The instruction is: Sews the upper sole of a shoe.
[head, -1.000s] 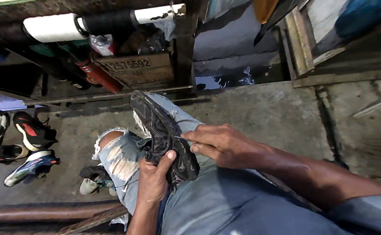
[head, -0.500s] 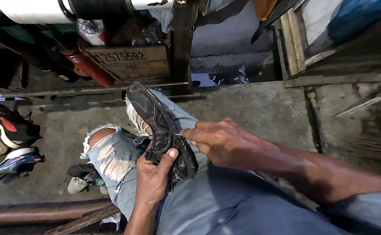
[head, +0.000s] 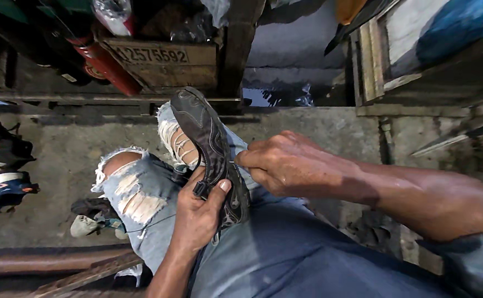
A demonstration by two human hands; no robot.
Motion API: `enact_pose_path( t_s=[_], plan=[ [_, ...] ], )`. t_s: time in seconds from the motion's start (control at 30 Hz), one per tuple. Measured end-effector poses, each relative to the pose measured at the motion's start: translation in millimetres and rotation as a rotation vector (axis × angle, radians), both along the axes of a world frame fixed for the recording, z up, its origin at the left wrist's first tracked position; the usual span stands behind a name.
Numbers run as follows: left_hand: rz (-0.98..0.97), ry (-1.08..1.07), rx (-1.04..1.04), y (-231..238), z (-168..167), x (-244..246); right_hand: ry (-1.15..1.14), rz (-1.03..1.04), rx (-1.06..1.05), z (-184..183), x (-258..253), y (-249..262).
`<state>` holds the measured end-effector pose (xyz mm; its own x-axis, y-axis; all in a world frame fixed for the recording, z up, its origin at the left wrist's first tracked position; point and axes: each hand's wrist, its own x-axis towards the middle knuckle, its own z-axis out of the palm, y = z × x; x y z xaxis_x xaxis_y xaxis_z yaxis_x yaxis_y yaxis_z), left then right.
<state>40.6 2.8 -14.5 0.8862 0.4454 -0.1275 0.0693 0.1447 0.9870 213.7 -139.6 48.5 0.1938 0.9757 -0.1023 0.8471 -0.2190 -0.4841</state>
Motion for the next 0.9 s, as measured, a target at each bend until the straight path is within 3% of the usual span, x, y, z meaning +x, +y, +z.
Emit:
enact_pose_path(
  t_s=[0.37,0.6,0.7,0.9],
  plan=[
    [-0.048,-0.001,0.090,3,-1,3,-0.045,0.023,-0.048,-3,-1,14],
    [-0.058,-0.069,-0.046,5,-2,-3,0.018,0.052,0.036,-3,1,12],
    [-0.177,-0.052,-0.016,21,8,-19,0.103,0.044,0.140,-11,3,3],
    [-0.020,0.030,-0.048,82,24,-77,0.256,-0.022,0.191,-29,15,-13]
  ],
)
